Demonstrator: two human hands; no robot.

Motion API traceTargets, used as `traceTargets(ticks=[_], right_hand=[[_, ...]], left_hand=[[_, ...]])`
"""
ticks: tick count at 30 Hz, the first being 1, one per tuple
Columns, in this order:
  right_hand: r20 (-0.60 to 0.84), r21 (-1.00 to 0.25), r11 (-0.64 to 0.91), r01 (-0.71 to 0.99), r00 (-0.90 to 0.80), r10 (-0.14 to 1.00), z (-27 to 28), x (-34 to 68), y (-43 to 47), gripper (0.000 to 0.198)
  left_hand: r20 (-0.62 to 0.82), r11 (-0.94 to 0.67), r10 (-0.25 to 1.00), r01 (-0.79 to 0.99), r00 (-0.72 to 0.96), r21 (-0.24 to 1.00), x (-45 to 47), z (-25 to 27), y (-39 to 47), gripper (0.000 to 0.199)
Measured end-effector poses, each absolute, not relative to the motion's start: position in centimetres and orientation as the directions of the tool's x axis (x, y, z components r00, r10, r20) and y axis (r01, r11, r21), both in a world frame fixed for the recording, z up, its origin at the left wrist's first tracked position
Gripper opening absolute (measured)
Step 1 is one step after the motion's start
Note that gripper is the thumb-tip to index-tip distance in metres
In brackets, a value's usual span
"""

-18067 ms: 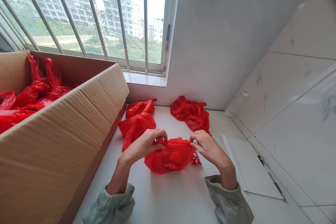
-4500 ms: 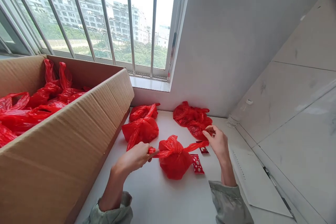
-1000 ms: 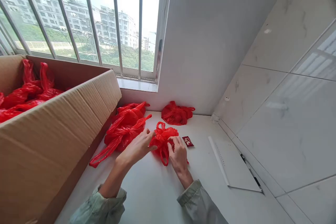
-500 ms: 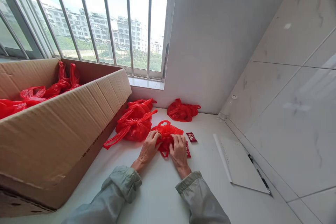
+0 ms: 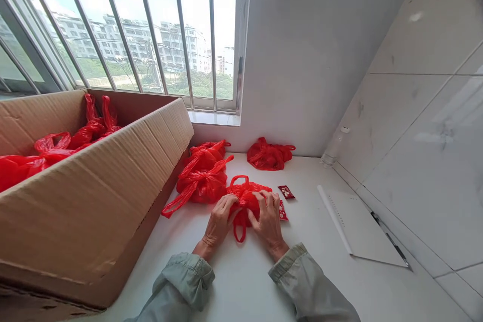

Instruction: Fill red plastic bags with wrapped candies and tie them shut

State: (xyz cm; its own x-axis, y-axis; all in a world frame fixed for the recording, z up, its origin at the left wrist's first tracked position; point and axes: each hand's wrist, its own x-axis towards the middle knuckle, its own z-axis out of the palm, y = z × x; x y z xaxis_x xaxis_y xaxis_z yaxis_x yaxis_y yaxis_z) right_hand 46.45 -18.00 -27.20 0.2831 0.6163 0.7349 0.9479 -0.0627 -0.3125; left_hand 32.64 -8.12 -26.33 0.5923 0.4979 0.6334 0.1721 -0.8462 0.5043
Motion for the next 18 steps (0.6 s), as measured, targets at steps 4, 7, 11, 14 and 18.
traceTargets(ticks=[4, 7, 11, 14, 18], right_hand=[[0.742, -0.233, -0.048, 0.971, 0.209, 0.637, -27.3, 46.2, -17.8, 0.046], [0.748, -0.266, -0.052, 0.963, 0.24, 0.619, -27.4, 46.6, -17.8, 0.029], [0.73, -0.5, -0.087, 0.862, 0.473, 0.494, -28.0, 48.4, -17.8, 0.019], [0.676, -0.633, -0.115, 0.766, 0.619, 0.401, -28.6, 49.8, -17.8, 0.021], [0.637, -0.681, -0.137, 0.72, 0.674, 0.374, -29.2, 50.4, -17.6, 0.022]], left_hand=[[0.651, -0.866, 0.447, 0.113, 0.614, 0.488, 32.8, -26.3, -8.0, 0.019], [0.662, -0.871, 0.431, 0.091, 0.614, 0.483, 33.0, -26.1, -7.9, 0.019], [0.707, -0.851, 0.493, 0.11, 0.507, 0.514, 33.5, -26.3, -7.5, 0.019], [0.729, -0.809, 0.582, 0.161, 0.361, 0.566, 33.9, -26.5, -7.2, 0.021], [0.733, -0.758, 0.651, 0.218, 0.196, 0.615, 33.9, -26.5, -6.9, 0.022]])
